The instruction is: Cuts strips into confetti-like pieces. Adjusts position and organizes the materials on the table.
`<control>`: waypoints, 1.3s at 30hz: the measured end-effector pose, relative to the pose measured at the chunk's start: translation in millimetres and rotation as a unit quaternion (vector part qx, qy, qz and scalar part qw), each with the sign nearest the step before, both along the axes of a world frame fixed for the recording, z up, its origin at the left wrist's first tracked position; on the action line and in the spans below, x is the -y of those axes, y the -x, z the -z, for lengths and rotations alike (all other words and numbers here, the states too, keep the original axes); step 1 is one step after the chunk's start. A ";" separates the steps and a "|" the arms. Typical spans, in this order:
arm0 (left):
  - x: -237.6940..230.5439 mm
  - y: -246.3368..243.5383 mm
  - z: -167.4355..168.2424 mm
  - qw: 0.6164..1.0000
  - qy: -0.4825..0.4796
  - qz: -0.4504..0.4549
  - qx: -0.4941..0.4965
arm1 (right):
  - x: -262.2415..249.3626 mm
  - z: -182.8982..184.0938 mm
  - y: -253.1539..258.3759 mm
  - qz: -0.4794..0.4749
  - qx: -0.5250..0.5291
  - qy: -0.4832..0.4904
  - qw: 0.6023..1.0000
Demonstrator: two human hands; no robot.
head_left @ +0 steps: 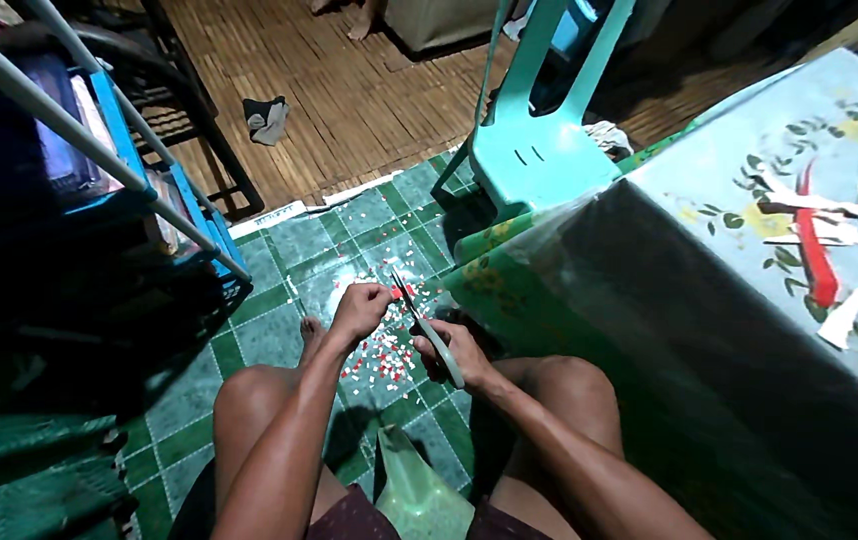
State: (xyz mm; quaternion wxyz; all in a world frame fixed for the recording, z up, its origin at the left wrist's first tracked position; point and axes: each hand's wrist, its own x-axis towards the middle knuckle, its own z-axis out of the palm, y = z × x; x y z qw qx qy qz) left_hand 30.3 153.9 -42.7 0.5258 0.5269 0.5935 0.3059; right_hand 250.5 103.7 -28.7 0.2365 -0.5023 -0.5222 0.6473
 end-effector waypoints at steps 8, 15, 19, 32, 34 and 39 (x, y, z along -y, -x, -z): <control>-4.7 -12.4 -0.9 1.000 -0.005 -0.003 0.004 | 1.6 0.3 -6.5 0.026 0.005 0.007 1.000; -9.4 -23.3 0.0 1.000 0.001 -0.004 -0.008 | 3.8 2.4 -19.7 0.011 -0.005 -0.026 1.000; -9.5 -29.7 -1.9 1.000 0.004 -0.011 -0.012 | 6.3 4.5 -25.2 -0.014 0.024 -0.042 0.999; -8.8 -28.8 -4.7 0.998 0.026 0.048 0.005 | 4.9 6.4 -32.0 -0.021 0.054 -0.053 0.997; -8.5 -26.3 -4.9 0.998 0.024 0.052 0.001 | 5.5 7.3 -30.8 -0.019 0.052 -0.050 0.997; -7.4 -22.1 -7.1 0.998 0.027 0.059 -0.011 | 6.3 6.7 -27.4 -0.014 0.054 -0.046 0.997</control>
